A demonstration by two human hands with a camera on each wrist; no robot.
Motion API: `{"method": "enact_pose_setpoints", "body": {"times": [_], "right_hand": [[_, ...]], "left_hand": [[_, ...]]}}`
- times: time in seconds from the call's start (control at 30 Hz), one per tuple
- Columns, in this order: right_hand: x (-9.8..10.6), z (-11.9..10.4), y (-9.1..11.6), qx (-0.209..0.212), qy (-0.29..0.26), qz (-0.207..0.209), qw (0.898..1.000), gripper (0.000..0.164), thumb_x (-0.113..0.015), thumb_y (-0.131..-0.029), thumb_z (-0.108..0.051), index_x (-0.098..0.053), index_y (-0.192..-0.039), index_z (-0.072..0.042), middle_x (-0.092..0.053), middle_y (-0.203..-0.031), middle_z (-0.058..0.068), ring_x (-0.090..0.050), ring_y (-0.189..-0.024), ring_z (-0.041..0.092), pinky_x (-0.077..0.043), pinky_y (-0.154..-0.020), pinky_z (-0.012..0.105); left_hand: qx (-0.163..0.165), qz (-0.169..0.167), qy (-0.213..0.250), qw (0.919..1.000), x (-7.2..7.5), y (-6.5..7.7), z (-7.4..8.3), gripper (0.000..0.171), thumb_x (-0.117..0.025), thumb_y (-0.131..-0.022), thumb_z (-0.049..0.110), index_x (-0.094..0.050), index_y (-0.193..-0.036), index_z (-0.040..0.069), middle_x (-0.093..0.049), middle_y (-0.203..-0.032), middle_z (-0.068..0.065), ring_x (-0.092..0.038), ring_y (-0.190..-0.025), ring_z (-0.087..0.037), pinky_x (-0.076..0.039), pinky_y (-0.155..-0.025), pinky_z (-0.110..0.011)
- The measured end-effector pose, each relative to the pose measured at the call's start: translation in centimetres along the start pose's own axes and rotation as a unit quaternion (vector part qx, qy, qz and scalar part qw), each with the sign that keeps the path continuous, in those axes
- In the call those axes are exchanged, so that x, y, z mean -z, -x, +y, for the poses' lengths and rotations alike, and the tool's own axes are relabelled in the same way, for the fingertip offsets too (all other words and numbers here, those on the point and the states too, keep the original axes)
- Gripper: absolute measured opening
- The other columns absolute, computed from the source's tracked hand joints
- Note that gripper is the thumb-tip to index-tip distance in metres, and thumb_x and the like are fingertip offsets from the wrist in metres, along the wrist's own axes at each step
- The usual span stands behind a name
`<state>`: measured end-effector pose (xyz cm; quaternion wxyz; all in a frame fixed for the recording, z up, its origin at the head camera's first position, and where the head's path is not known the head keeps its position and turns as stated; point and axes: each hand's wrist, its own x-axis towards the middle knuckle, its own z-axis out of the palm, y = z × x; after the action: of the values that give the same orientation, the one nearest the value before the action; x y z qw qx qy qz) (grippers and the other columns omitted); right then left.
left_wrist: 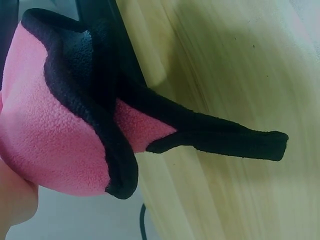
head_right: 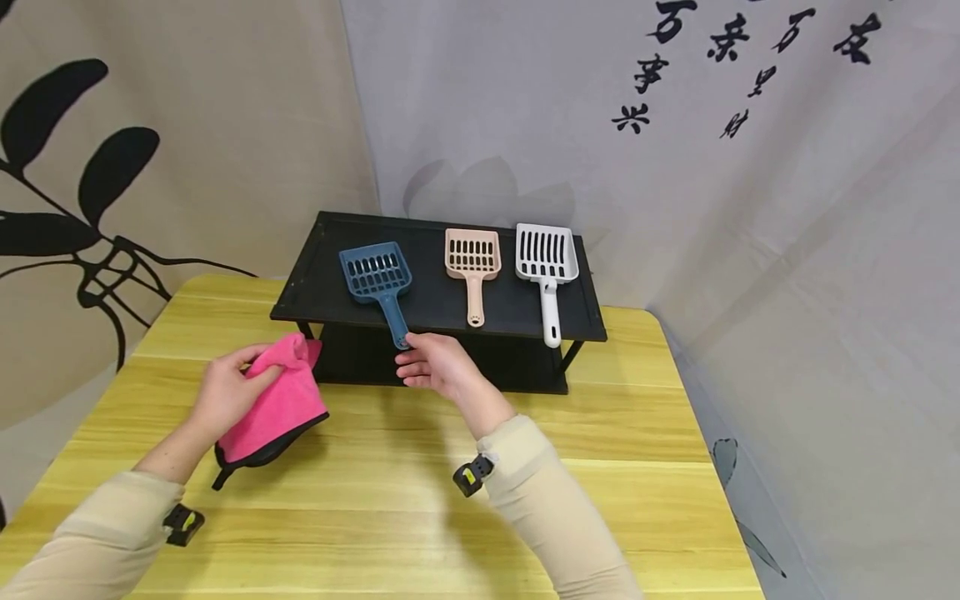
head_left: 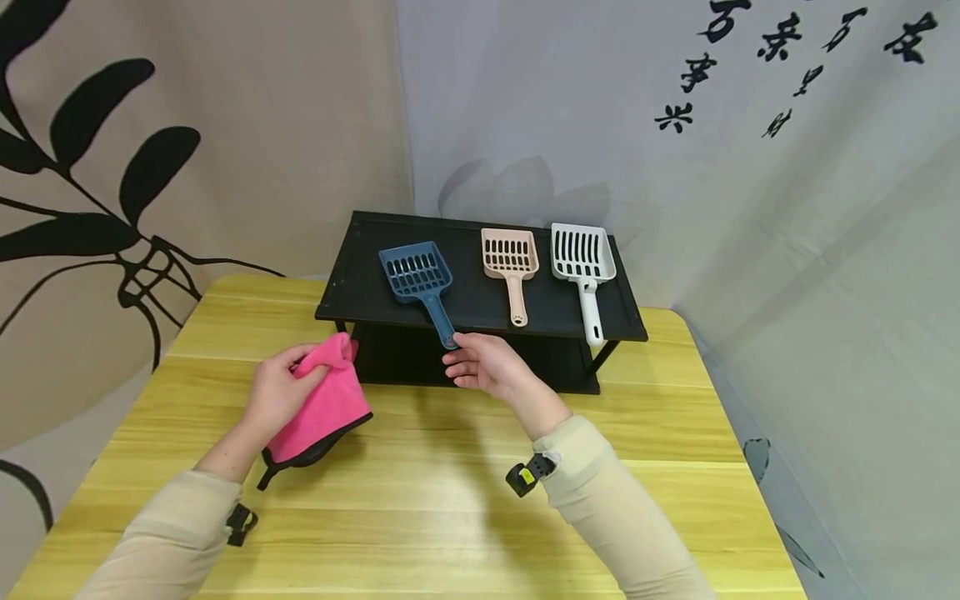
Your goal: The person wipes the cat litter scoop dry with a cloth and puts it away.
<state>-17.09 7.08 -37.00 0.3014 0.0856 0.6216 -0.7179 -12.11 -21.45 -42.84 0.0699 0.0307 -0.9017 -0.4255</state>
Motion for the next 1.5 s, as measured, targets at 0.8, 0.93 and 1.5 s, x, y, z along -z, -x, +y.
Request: {"method": "enact_pose_setpoints", "body": {"times": [0.8, 0.93, 1.5], "right_hand": [[-2.8, -0.7, -1.9, 0.014, -0.119, 0.069, 0.990, 0.033, -0.051, -0.094, -0.002, -0.051, -0.125, 0.007, -0.066, -0.094, 0.014, -0.065, -0.067, 0.012, -0.055, -0.080, 0.029], [-3.1, -1.0, -2.0, 0.006, -0.135, 0.077, 0.988, 0.036, -0.051, -0.094, -0.003, -0.049, -0.129, 0.004, -0.060, -0.121, 0.023, -0.065, -0.070, 0.013, -0.048, -0.092, 0.035], [-2.0, -1.5, -0.6, 0.011, -0.201, 0.001, 0.980, 0.040, -0.035, -0.101, -0.014, -0.031, -0.138, 0.000, -0.040, -0.141, 0.028, -0.042, -0.130, 0.039, -0.035, -0.107, 0.044]], "left_hand": [[-0.005, 0.000, -0.004, 1.0000, -0.1, 0.4, -1.1, 0.033, -0.064, -0.088, 0.016, -0.062, -0.118, 0.000, -0.066, -0.101, -0.022, -0.052, -0.065, -0.012, -0.044, -0.055, -0.019], [-0.001, -0.001, -0.005, 1.0000, -0.1, 0.5, -1.2, 0.033, -0.064, -0.088, 0.017, -0.062, -0.118, 0.000, -0.066, -0.100, -0.022, -0.052, -0.065, -0.013, -0.044, -0.055, -0.020], [0.005, 0.002, -0.012, 0.9999, 0.2, 0.5, -1.5, 0.035, -0.064, -0.089, 0.018, -0.061, -0.119, -0.001, -0.066, -0.101, -0.023, -0.052, -0.067, -0.016, -0.044, -0.055, -0.019]]}}
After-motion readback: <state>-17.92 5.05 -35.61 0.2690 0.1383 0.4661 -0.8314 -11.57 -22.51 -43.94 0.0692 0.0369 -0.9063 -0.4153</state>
